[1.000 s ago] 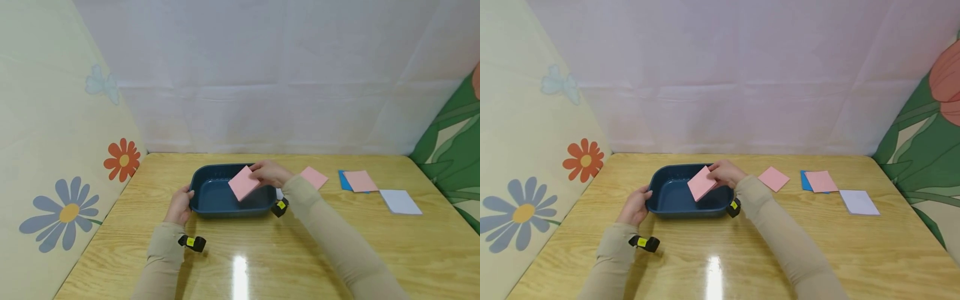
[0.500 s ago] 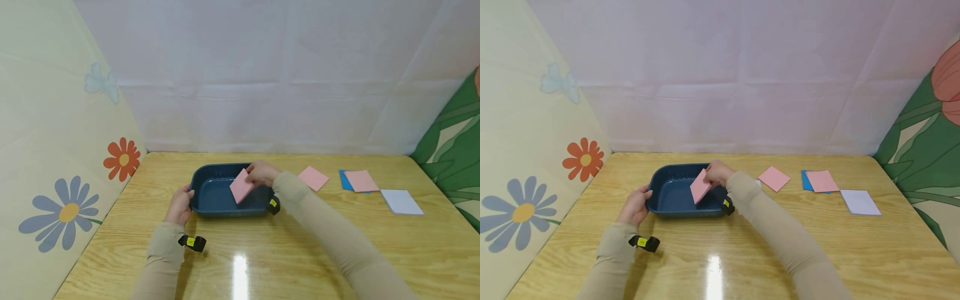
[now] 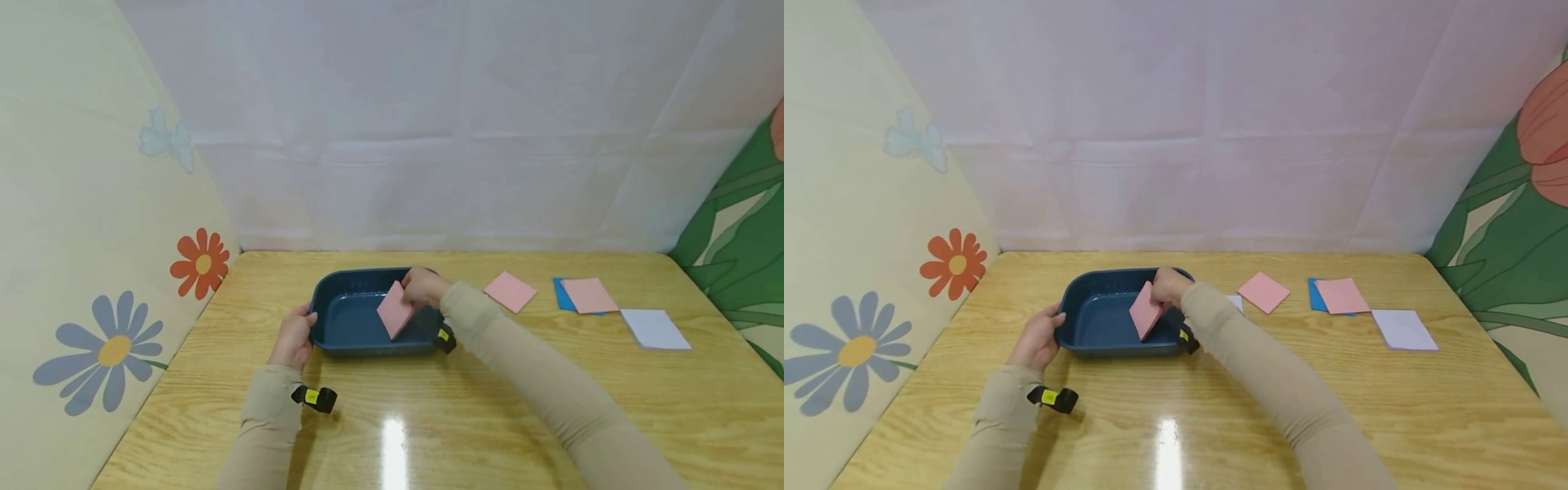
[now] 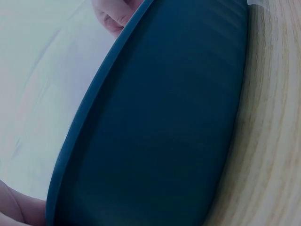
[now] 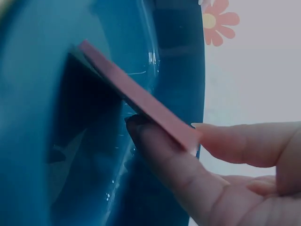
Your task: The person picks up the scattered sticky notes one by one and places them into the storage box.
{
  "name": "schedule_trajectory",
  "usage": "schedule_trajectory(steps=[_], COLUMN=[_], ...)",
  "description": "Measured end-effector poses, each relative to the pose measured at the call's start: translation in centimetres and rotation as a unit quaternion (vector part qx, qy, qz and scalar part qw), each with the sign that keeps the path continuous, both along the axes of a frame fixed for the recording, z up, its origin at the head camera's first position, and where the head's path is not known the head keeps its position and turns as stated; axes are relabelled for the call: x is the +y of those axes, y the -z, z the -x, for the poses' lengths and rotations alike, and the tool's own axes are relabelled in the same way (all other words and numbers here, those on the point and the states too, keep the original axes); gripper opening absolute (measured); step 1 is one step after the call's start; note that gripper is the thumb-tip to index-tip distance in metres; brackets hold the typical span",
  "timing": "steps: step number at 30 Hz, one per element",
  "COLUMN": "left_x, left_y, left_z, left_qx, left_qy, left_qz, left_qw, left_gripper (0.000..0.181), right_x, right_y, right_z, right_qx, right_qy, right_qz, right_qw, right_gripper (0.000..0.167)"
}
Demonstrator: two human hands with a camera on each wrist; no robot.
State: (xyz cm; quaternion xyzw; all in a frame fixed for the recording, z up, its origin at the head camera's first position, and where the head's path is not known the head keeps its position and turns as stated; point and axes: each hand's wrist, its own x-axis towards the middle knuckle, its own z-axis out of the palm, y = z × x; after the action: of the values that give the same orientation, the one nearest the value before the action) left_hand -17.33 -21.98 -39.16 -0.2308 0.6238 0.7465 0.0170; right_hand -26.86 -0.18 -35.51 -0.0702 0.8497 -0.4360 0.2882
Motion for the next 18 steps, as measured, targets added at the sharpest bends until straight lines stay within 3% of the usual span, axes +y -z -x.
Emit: schedule_trajectory(steps=[18], left_x=[0.1], left_y=[-0.2], left_z=[-0.1], left_qx=[-0.011], left_qy=[-0.008], left_qz=[0.005], left_qw=[0.9999], left_gripper=[0.047], right_x=[1.9], right_y=[-0.4], right_z=[0.2], right_qx=[-0.030], right_qy=[0.012], right_qz=[0.026], right_qw=[0.9991], right_gripper=[0.052])
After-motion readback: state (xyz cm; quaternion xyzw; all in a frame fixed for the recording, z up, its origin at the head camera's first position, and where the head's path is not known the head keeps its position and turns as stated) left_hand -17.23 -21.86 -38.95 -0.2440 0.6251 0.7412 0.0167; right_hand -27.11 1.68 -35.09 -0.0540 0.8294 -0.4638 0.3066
